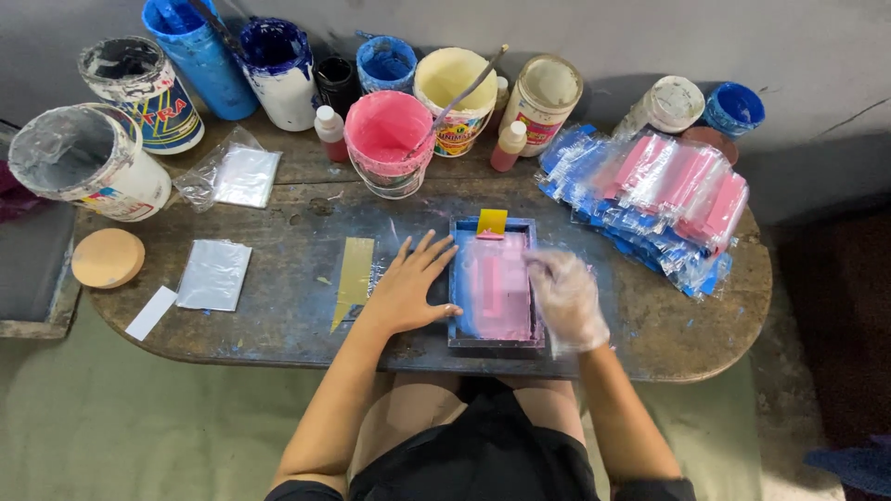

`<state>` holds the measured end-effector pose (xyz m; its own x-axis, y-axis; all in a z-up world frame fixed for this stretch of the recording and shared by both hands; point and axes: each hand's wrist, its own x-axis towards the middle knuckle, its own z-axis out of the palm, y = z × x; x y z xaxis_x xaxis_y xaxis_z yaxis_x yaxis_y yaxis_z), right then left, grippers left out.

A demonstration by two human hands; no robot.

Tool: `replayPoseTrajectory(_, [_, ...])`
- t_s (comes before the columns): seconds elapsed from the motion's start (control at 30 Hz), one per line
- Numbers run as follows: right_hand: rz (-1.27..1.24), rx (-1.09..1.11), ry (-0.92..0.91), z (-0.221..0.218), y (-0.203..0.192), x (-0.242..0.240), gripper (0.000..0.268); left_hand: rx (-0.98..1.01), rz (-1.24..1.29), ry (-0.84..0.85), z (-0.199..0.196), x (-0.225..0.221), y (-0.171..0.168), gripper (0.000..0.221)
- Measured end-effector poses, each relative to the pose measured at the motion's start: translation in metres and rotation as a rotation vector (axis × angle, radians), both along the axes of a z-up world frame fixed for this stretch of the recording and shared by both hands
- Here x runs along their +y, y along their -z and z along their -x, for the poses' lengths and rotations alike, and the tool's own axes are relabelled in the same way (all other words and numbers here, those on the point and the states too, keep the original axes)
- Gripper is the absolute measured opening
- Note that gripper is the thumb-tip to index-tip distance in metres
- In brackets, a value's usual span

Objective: Manual screen printing of pink ink onto small plastic bags using a squeegee and screen frame.

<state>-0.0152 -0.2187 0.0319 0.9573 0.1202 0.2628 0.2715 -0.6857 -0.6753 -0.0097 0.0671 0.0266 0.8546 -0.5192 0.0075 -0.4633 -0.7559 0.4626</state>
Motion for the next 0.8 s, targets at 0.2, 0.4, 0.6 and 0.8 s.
replayPoseTrajectory(0.2, [0.298, -0.237, -0.037, -0.095, 0.033, 0.006, 0.02, 0.029, -0.074, -0.018, 0.0, -0.002, 0.0, 0.1])
replayPoseTrajectory(0.4, [0.319, -0.332, -0.308, -0.143, 0.108, 0.001, 0.018, 0.01, -0.087, -0.022, -0.001, 0.0, 0.004, 0.101])
replayPoseTrajectory(0.6, [0.285, -0.149, -0.262, -0.089, 0.08, 0.031, 0.011, -0.007, -0.081, -0.018, 0.001, 0.001, 0.004, 0.106])
replayPoseTrajectory(0.8, [-0.097, 0.362, -0.334, -0.04, -0.011, 0.036, 0.027, 0.016, -0.096, -0.021, 0.001, 0.001, 0.0, 0.108])
